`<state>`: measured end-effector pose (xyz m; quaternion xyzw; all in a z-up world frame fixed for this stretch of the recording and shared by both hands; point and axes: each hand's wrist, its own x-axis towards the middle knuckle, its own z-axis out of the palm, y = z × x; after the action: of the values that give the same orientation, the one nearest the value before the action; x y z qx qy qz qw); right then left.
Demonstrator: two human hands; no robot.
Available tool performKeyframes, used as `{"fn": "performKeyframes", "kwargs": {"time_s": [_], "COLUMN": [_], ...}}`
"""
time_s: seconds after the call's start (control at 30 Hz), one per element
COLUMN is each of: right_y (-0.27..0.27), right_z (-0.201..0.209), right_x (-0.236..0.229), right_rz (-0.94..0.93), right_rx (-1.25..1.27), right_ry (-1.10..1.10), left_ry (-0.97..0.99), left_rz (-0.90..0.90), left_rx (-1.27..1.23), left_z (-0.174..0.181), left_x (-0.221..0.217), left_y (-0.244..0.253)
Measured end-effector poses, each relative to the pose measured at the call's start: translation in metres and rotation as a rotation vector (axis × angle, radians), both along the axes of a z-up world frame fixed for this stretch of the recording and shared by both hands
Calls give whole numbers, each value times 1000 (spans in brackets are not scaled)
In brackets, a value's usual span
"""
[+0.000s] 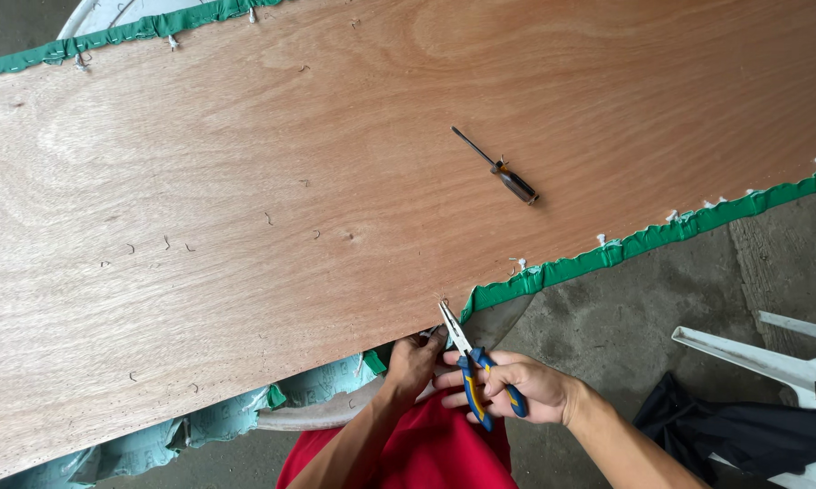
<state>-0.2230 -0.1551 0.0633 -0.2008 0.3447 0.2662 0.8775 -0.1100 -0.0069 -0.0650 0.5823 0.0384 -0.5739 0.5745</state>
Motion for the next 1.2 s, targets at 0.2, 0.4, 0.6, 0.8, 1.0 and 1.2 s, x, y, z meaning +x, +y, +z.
{"fn": "performKeyframes", "kwargs": {"time_s": [0.2,0.4,0.6,0.8,1.0,1.2], "right_y": [-2,14,67,55,-33,-85], "right_z": [-29,-56,-63,-33,22,31], "right_x": [-3,-2,3,-16,-16,17], "right_rz": [-58,129,245,-216,-224,201], "right_rx": [105,-566,-1880,-823,-889,-1224], "right_ry": [-103,25,-20,-2,142,204], "left_ry": [63,-77,-69,-209,-1114,-1321], "left_rz": [11,-205,-245,-423,-582,-714], "left_rx": [-44,91,75,78,39,71], "left_z": [-8,-18,-11,62,115,101], "left_x": [1,10,16,21,49,43], "left_y": [2,5,0,0,-20,-51]}}
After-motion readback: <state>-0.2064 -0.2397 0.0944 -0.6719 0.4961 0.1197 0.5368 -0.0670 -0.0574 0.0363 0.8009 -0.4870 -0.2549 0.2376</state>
